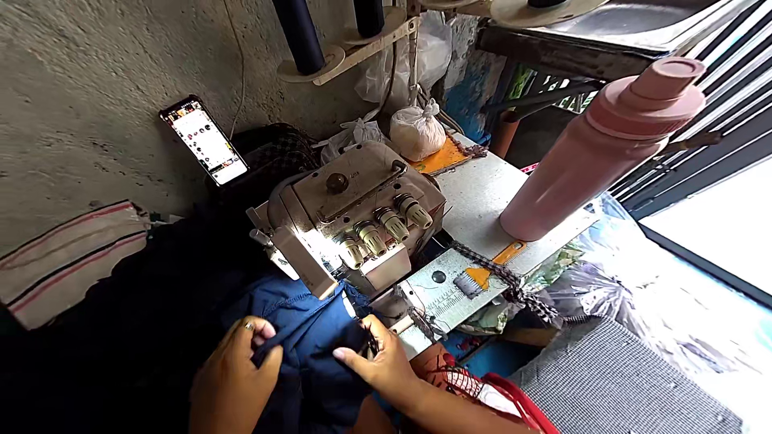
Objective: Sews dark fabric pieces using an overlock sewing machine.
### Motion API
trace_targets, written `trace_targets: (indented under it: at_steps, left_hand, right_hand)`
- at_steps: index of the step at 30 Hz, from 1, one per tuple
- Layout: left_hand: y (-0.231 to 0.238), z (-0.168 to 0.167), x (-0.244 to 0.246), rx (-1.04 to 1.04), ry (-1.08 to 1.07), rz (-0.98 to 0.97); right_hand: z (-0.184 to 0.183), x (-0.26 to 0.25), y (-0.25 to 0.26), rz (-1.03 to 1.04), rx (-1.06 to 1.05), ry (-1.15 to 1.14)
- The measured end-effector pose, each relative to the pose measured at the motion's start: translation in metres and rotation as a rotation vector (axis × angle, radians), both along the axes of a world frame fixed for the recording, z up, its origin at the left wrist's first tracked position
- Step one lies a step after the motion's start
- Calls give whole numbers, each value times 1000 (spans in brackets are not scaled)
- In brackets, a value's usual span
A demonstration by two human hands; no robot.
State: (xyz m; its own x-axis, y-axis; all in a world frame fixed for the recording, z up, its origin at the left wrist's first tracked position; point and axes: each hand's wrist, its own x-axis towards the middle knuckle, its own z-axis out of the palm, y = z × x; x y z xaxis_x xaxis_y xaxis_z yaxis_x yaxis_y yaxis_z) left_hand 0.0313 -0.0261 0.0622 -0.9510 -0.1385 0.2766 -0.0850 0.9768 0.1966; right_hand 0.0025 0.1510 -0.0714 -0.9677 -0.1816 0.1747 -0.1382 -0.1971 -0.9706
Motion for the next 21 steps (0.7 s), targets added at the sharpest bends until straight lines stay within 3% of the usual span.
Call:
trace_targets:
  at_steps: [3,7,10,13,16,21]
  left_hand:
    - [-14,15,16,138,-67,29]
    - [-3,29,28,413,0,-124]
    - [57,23,40,236,85,-188]
    - [101,-8,46,109,93,-222]
    - [109,-31,41,85,124,-198]
    - [102,-42,18,-21,230,-149]
  right_hand:
    - [2,7,14,65,-28,9]
    - [6,13,27,96,-29,-1]
    - [10,17,36,107,-14,-2]
    - [11,16,43,98,1,39]
    - [14,14,45,89,15,46]
    - [19,5,35,98,6,24]
